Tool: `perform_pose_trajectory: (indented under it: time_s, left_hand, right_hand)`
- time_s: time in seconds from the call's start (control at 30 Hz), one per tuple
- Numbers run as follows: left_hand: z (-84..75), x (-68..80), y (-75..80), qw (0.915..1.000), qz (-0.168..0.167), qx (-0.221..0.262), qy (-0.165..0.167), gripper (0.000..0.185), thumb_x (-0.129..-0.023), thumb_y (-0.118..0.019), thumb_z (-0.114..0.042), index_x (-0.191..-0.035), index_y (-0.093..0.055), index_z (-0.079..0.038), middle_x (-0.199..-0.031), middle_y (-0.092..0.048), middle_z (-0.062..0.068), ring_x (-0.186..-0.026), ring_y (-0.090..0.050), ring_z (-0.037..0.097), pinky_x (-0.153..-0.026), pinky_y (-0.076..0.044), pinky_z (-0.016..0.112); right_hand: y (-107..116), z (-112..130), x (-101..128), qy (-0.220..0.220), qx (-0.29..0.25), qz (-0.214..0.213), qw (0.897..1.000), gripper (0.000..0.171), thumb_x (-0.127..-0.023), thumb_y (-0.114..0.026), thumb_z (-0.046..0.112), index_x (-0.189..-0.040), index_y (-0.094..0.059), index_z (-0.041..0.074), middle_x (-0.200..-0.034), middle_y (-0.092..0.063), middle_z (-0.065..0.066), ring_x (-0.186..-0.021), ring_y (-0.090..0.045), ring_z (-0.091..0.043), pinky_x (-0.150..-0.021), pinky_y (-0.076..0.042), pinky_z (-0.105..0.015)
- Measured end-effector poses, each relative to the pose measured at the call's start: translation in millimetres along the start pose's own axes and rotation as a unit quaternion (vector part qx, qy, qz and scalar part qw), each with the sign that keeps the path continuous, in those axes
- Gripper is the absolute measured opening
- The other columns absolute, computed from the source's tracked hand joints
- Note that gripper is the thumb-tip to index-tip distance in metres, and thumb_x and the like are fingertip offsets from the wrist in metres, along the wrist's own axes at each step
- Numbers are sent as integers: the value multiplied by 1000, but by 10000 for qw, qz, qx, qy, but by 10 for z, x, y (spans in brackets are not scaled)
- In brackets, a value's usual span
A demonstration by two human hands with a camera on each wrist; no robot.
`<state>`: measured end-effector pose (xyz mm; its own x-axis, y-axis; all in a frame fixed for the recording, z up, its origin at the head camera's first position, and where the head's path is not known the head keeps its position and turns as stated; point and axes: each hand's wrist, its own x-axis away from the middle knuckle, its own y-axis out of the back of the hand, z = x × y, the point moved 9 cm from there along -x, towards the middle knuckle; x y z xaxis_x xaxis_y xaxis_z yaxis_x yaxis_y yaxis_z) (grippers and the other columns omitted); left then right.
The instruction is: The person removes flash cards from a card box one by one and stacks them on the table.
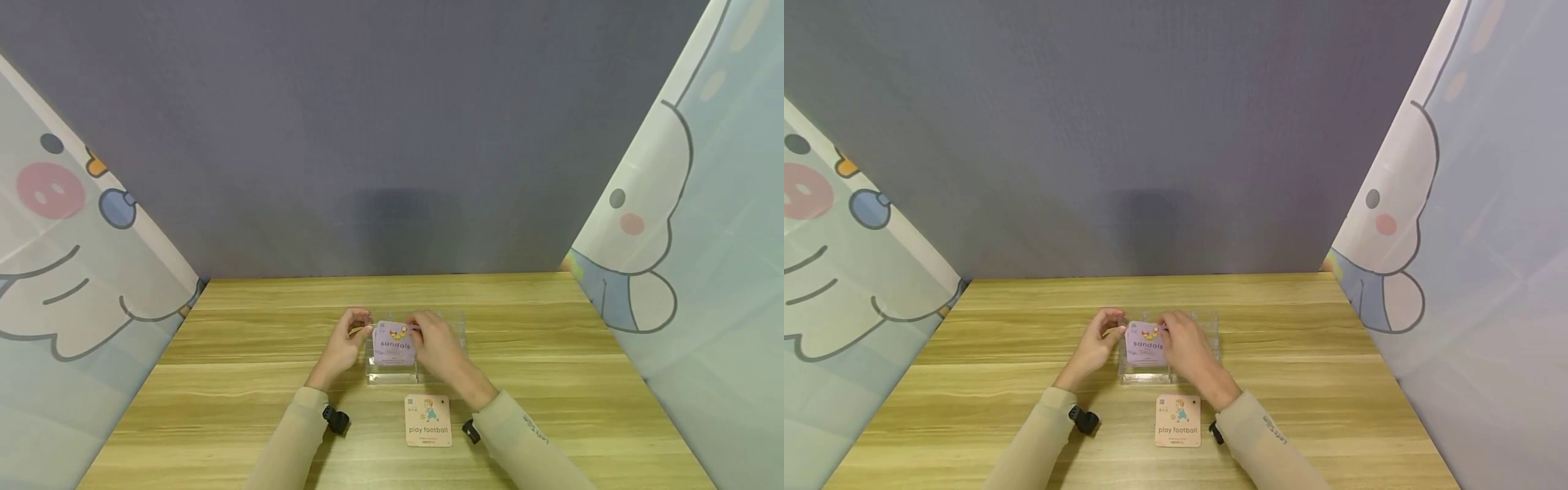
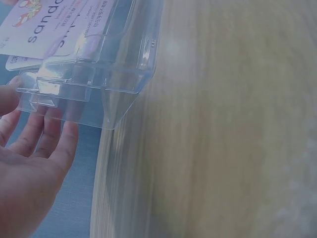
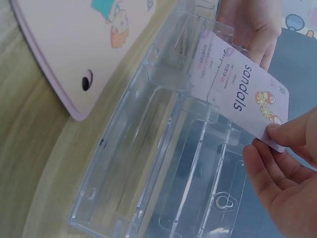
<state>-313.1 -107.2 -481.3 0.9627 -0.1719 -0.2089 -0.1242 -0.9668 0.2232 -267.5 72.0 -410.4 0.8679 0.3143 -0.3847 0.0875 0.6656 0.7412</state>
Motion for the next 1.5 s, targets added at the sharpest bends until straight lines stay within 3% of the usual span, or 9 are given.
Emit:
perform_pose_trajectory:
  time_s: [0.2, 0.6, 0.97, 1.13, 1.5]
  left_hand:
    - [-12, -4, -5, 10000, -38, 21, 25, 28, -100, -53, 11, -127, -48, 10, -126, -53, 35, -118, -54, 44, -103, -46, 54]
    - [-15, 22, 4, 9998, 26, 182, -91, 31, -99, -57, 7, -129, -49, 7, -125, -56, 27, -118, -55, 39, -103, -47, 52]
    - [-29, 26, 5, 10000, -51, 57, -20, 30, -100, -56, 6, -129, -49, 8, -124, -57, 27, -116, -56, 38, -102, -49, 48]
    - [-5, 18, 17, 9999, 6, -34, -152, 30, -100, -58, 4, -129, -49, 9, -122, -59, 23, -114, -58, 35, -98, -52, 41]
    - [13, 16, 19, 10000, -20, 4, -88, 30, -100, -58, 3, -129, -50, 8, -123, -59, 26, -115, -57, 34, -100, -50, 44]
  right_hand:
    - [70, 27, -8, 108, -213, -255, 9994, 16, -92, -69, -5, -107, -67, 1, -102, -68, -9, -87, -66, -17, -72, -57, -23]
    - [144, 7, -4, -70, -661, -527, 9964, 19, -91, -68, -8, -107, -67, 3, -98, -64, -5, -84, -61, -14, -70, -55, -23]
    - [222, -42, 38, -305, -1267, -572, 9898, 19, -97, -62, -6, -114, -65, 3, -102, -60, -2, -88, -58, -15, -68, -54, -24]
    - [241, -52, 53, -354, -1340, -463, 9893, 19, -99, -60, -4, -115, -64, 3, -103, -60, -2, -88, -57, -15, -69, -54, -25]
    - [340, -78, 105, -517, -1400, -465, 9877, 21, -98, -61, -4, -115, -66, 6, -101, -59, -5, -88, -53, -15, -68, -52, -26]
